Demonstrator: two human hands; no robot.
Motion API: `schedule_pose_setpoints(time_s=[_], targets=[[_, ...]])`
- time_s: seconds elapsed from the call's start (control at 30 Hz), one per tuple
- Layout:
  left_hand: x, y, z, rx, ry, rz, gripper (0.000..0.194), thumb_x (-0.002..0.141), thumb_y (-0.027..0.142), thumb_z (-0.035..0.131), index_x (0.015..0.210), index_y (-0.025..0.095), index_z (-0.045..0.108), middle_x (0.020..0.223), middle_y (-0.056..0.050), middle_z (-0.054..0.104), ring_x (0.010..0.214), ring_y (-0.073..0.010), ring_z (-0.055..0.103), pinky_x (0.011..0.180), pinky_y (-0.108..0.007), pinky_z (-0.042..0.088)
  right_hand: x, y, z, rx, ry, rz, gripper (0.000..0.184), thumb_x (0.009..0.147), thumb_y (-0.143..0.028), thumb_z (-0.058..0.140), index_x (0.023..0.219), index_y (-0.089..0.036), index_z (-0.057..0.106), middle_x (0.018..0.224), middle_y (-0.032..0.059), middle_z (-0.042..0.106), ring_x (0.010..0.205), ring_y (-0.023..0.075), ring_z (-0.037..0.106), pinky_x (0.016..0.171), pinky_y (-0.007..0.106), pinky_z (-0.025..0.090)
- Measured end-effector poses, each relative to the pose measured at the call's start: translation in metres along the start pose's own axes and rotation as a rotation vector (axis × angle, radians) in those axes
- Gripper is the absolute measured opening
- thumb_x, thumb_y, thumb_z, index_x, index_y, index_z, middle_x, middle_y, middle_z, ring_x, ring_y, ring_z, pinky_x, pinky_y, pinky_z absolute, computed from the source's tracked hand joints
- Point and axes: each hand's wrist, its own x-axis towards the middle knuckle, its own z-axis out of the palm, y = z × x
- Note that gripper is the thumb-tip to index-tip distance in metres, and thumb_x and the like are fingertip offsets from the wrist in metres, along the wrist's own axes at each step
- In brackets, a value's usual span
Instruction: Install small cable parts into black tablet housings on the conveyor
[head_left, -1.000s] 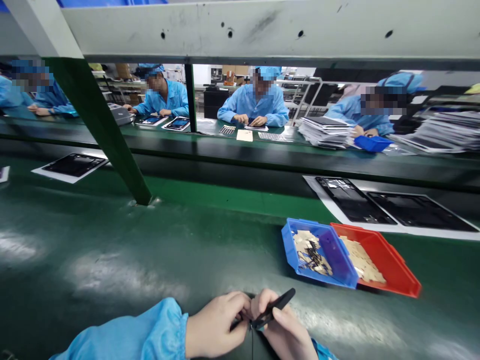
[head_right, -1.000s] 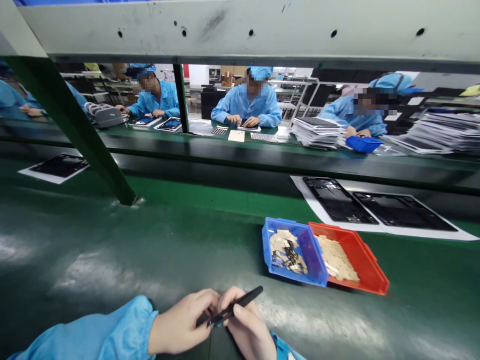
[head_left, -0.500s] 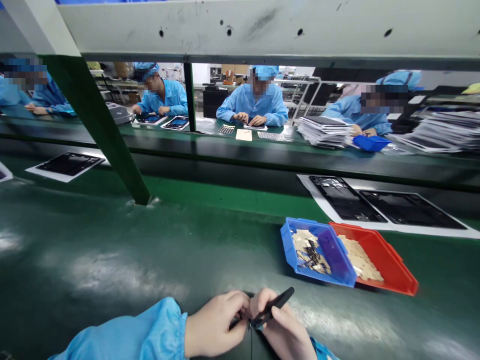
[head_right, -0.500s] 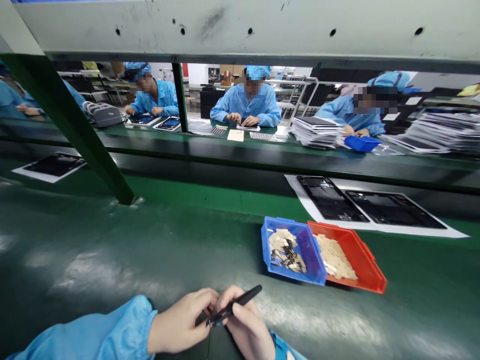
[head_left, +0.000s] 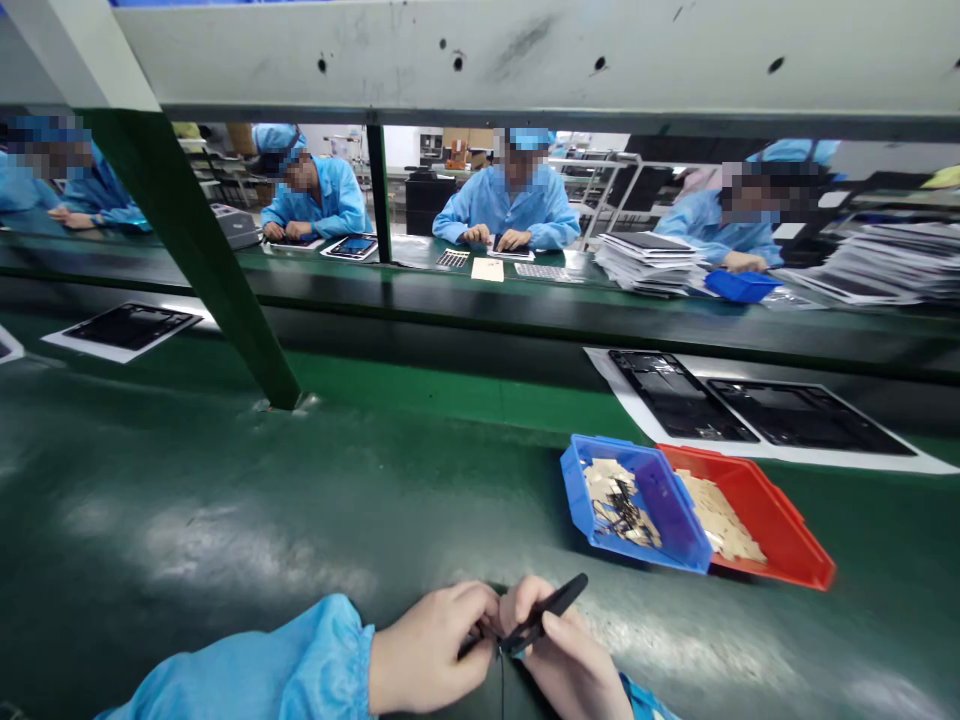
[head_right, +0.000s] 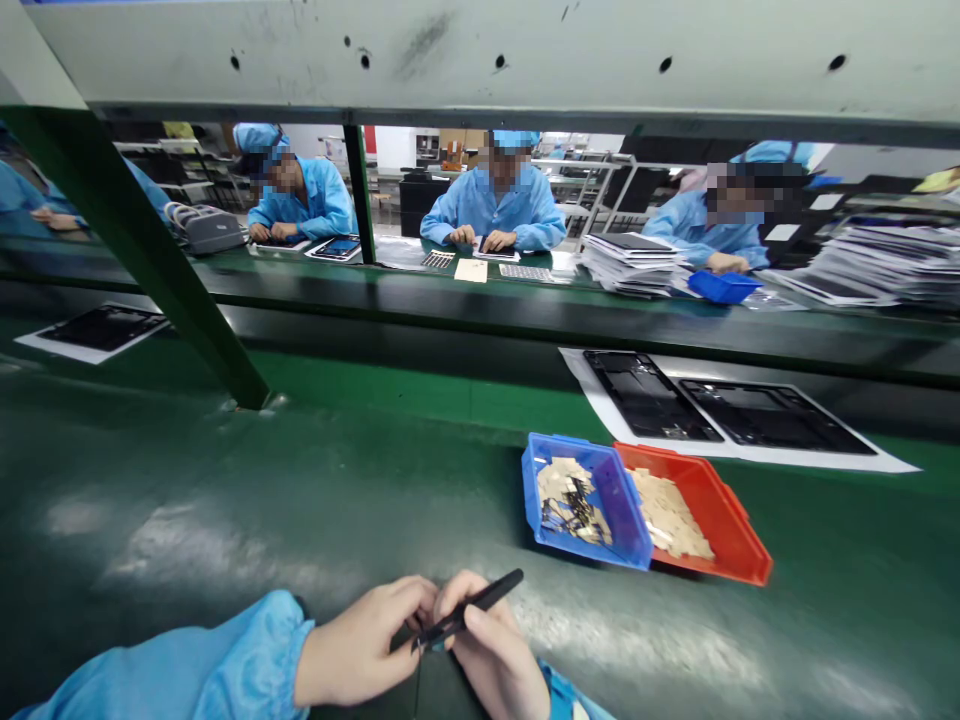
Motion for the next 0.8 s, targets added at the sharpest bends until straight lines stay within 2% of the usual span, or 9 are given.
schedule_pose_setpoints(time_s=[0.47,0.8], targets=[[-0.0009,-0.0001,0.0004,0.006,0.001,0.011,0.024,0.073,0.003,0.046,0.092,0.017,0.051,0.095,-0.005,0.059,0.085,-0.0146,0.057,0.076,-0.023,0.046,-0.0001,-0.0018,0.0026,0.026,-0.032,-0.011,0.02,0.076,-0.037,0.06,0.075,-0.018,0.065,0.065,0.002,0.047,0.066,0.016,0.039,0.064,0.029,0.031],[-0.0009,0.0003,-0.0002,0.018,-0.005,-0.007,0.024,0.073,0.004,0.046,0.092,0.018,0.051,0.094,-0.005,0.059,0.085,-0.0146,0.057,0.076,-0.023,0.046,-0.0013,-0.0036,0.0056,0.02,-0.004,0.006,0.021,0.075,-0.038,0.062,0.074,-0.018,0.065,0.065,0.0017,0.047,0.066,0.016,0.039,0.065,0.029,0.031]])
